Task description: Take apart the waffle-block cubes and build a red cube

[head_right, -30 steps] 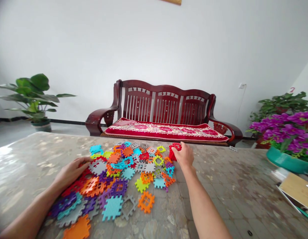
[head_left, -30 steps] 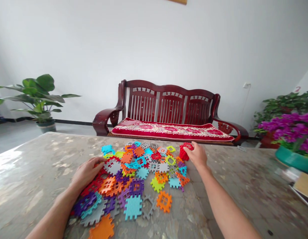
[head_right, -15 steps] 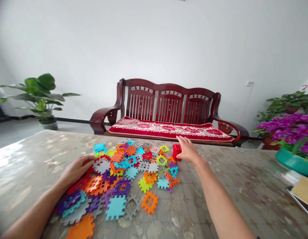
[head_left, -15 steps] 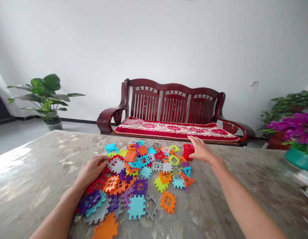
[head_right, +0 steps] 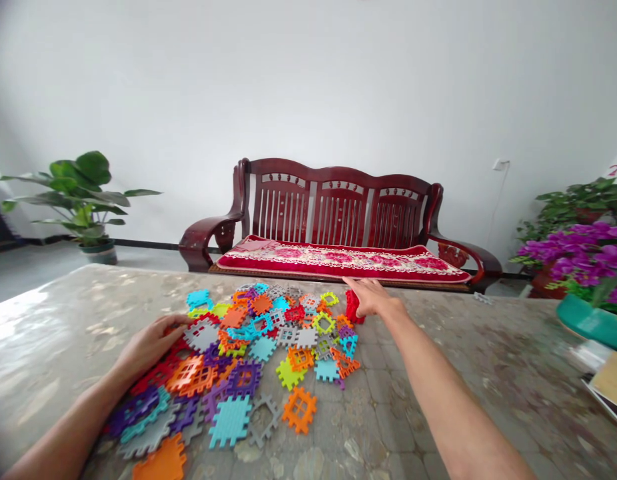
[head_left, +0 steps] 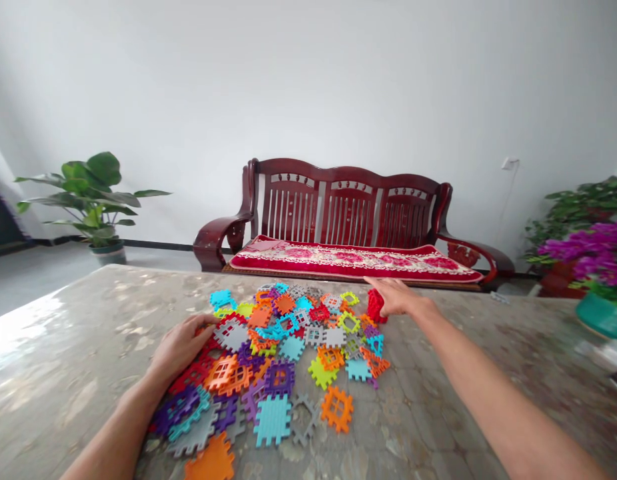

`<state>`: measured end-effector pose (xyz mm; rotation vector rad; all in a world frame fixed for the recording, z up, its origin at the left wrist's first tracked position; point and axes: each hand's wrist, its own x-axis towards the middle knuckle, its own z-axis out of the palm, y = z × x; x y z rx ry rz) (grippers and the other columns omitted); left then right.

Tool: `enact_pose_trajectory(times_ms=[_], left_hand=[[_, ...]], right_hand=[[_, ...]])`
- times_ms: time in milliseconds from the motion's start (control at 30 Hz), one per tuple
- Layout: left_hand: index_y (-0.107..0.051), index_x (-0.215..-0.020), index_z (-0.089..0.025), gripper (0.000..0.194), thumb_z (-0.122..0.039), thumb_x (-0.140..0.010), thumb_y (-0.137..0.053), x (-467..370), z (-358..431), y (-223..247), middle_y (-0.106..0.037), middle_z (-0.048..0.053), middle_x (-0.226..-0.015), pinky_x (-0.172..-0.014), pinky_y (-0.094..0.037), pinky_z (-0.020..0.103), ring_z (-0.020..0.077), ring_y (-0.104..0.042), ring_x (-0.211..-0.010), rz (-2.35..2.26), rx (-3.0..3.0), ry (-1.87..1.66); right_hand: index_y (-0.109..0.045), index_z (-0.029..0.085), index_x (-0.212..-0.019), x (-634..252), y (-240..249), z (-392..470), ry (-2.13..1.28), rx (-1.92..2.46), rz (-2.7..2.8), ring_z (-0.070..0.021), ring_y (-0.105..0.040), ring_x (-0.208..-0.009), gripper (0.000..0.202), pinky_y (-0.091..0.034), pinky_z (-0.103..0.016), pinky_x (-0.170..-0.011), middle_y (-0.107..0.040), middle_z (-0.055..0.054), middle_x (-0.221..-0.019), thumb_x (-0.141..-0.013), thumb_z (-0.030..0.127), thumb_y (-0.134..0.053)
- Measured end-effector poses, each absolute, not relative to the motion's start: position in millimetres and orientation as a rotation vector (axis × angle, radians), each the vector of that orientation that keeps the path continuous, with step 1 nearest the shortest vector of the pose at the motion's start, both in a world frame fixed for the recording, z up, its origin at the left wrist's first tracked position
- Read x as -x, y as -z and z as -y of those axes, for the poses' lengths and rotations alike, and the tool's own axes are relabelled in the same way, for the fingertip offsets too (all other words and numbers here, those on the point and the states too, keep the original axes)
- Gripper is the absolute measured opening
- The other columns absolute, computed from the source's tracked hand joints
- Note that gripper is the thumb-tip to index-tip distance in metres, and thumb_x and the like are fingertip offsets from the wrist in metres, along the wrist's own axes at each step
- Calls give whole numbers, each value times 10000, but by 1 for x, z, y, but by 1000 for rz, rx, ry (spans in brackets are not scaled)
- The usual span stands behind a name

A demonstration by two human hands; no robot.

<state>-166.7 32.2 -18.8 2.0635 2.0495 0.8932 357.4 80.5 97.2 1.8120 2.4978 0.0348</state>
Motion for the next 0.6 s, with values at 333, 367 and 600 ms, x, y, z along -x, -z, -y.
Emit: enact_pose_trajectory(times_ms=[333,367,600], left_hand=[[-715,-1015,-280,365,-470,-822,-470,170,-34,20,-733,10,-1095,-907,-493,292,228,-668,-1001,-1979,-2071,-869],[-716,-1014,-278,366,-470,-820,-472,170,-34,20,-733,13,-1097,-912,-491,293,229,-667,-1006,-1974,-2075,-873],[-717,-1016,-284,366,-475,-816,-477,168,-32,18,-729,10,-1110,-931,-485,303,234,-664,-1019,-1983,-2068,-874]], right_hand=[[-192,223,-1542,-365,-84,-87,224,-2054,-2472,-371,-300,-1414,1151,-304,-488,-1093,-324,-158,-1555,-577,419,-789],[-186,197,-1542,-364,-82,-89,282,-2124,-2485,-358,-269,-1433,1132,-297,-474,-1105,-281,-169,-1573,-612,485,-764],[-300,153,-1483,-339,-84,-92,262,-2583,-2142,-351,-384,-1379,881,-387,-467,-1041,-353,-219,-1519,-792,642,-545]])
